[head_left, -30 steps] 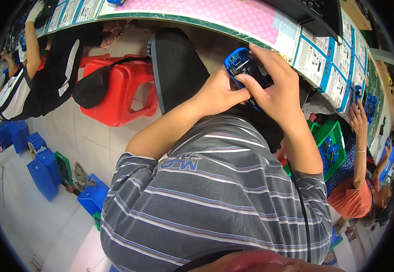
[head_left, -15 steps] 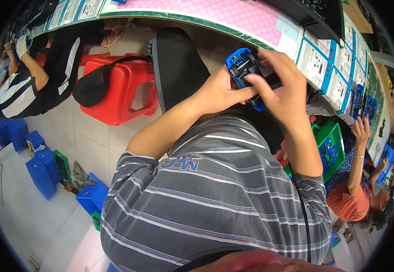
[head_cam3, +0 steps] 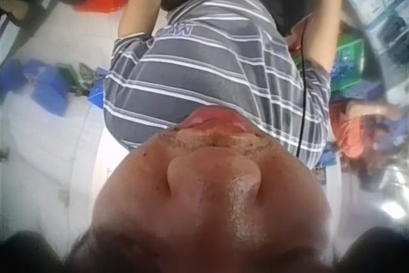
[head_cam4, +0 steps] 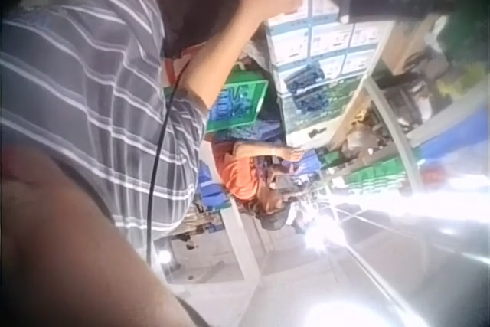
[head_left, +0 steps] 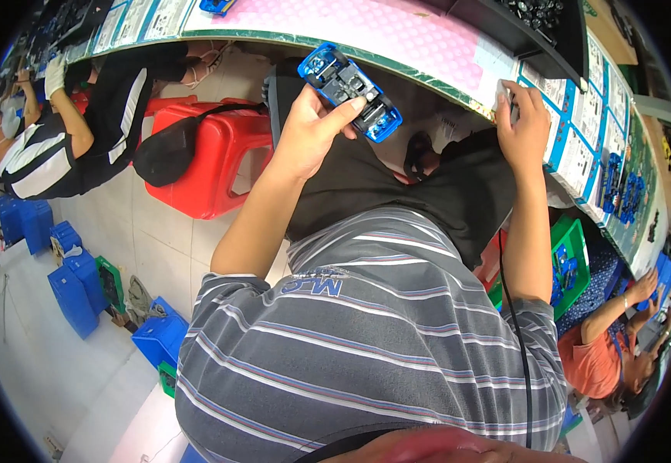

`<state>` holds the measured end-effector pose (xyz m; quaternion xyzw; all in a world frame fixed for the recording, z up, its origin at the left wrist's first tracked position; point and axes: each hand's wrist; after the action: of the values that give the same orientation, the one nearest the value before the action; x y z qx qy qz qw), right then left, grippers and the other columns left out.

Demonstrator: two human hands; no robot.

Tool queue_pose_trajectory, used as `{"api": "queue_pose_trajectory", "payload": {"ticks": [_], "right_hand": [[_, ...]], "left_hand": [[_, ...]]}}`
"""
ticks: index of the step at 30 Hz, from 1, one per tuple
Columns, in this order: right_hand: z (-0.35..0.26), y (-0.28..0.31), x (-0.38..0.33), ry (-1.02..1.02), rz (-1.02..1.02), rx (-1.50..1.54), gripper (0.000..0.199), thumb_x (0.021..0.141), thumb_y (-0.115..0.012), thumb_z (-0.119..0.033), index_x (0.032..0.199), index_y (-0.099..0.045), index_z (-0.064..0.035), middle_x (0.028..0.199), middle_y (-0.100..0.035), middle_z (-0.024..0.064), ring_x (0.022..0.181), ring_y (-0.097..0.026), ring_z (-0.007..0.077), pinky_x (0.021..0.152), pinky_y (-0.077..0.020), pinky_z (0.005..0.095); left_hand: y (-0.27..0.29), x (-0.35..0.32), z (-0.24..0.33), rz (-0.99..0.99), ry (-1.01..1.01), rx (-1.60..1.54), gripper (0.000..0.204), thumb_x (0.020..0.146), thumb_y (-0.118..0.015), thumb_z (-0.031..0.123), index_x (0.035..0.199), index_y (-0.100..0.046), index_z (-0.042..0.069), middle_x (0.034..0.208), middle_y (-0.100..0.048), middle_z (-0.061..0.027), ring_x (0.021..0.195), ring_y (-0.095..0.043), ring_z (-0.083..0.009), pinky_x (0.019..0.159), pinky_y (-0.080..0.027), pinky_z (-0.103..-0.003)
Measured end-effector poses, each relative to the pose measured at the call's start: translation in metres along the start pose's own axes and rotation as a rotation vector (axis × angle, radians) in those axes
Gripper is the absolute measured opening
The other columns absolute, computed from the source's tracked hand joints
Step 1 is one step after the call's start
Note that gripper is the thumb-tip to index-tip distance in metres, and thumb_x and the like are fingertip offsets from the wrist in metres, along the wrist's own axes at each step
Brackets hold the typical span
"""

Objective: The person assembles toy cars by picking up toy car bodies and wheel axles from bins, fitting the wheel axles into the car bodies by hand, and placing the assembled toy cars onto the workstation.

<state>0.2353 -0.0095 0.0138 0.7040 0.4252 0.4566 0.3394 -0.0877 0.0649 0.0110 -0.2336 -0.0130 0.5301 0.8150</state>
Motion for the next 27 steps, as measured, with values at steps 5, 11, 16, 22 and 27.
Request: {"api": "queue_pose_trajectory", "payload": {"ticks": [5, 11, 16, 22, 27], "right_hand": [[-0.004, 0.001, 0.000, 0.055, 0.037, -0.057, 0.024, 0.087, -0.065, -0.017, 0.110, -0.068, -0.0107, 0.093, -0.060, 0.0097, 0.089, -0.061, 0.0306, 0.079, -0.0430, 0.0420], [0.000, 0.000, -0.002, 0.057, 0.042, -0.087, 0.025, 0.086, -0.065, -0.015, 0.110, -0.067, -0.0091, 0.093, -0.060, 0.0099, 0.088, -0.060, 0.0304, 0.077, -0.0425, 0.0420], [-0.005, 0.002, 0.001, 0.068, 0.050, -0.123, 0.026, 0.085, -0.064, -0.013, 0.111, -0.067, -0.0080, 0.094, -0.059, 0.0104, 0.088, -0.060, 0.0306, 0.077, -0.0426, 0.0422], [-0.012, 0.001, 0.003, 0.082, 0.066, -0.139, 0.026, 0.083, -0.064, -0.015, 0.109, -0.067, -0.0101, 0.092, -0.058, 0.0099, 0.087, -0.059, 0.0312, 0.076, -0.0423, 0.0419], [-0.004, 0.007, -0.005, 0.036, 0.078, -0.148, 0.028, 0.080, -0.065, -0.013, 0.108, -0.066, -0.0102, 0.092, -0.058, 0.0108, 0.086, -0.058, 0.0314, 0.075, -0.0427, 0.0434]], "left_hand": [[0.026, 0.008, 0.015, 0.127, -0.148, 0.085, 0.033, 0.091, -0.071, 0.013, 0.116, -0.053, 0.004, 0.103, -0.065, -0.0052, 0.083, -0.061, -0.0108, 0.059, -0.048, -0.024], [0.101, 0.027, 0.073, 0.331, -0.277, 0.264, 0.028, 0.098, -0.062, 0.015, 0.122, -0.052, 0.007, 0.106, -0.066, -0.0047, 0.084, -0.068, -0.0121, 0.064, -0.054, -0.025], [0.188, 0.065, 0.133, 0.474, -0.332, 0.364, 0.034, 0.096, -0.066, 0.021, 0.124, -0.055, 0.005, 0.095, -0.067, -0.0022, 0.067, -0.057, -0.0067, 0.058, -0.042, -0.020], [0.242, 0.138, 0.181, 0.446, -0.107, 0.639, 0.045, 0.095, -0.066, 0.024, 0.135, -0.053, 0.008, 0.102, -0.067, 0.0015, 0.073, -0.053, -0.0069, 0.064, -0.041, -0.023], [0.245, 0.208, 0.182, 0.403, 0.024, 0.730, 0.053, 0.097, -0.063, 0.022, 0.143, -0.047, 0.000, 0.123, -0.065, -0.0092, 0.109, -0.060, -0.0183, 0.093, -0.045, -0.030]]}}
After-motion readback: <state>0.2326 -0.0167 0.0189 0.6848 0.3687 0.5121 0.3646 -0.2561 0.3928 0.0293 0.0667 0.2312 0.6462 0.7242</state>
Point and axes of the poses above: each hand's wrist, its own x-axis towards the middle knuckle, its own y-axis out of the back of the hand, z = x × y
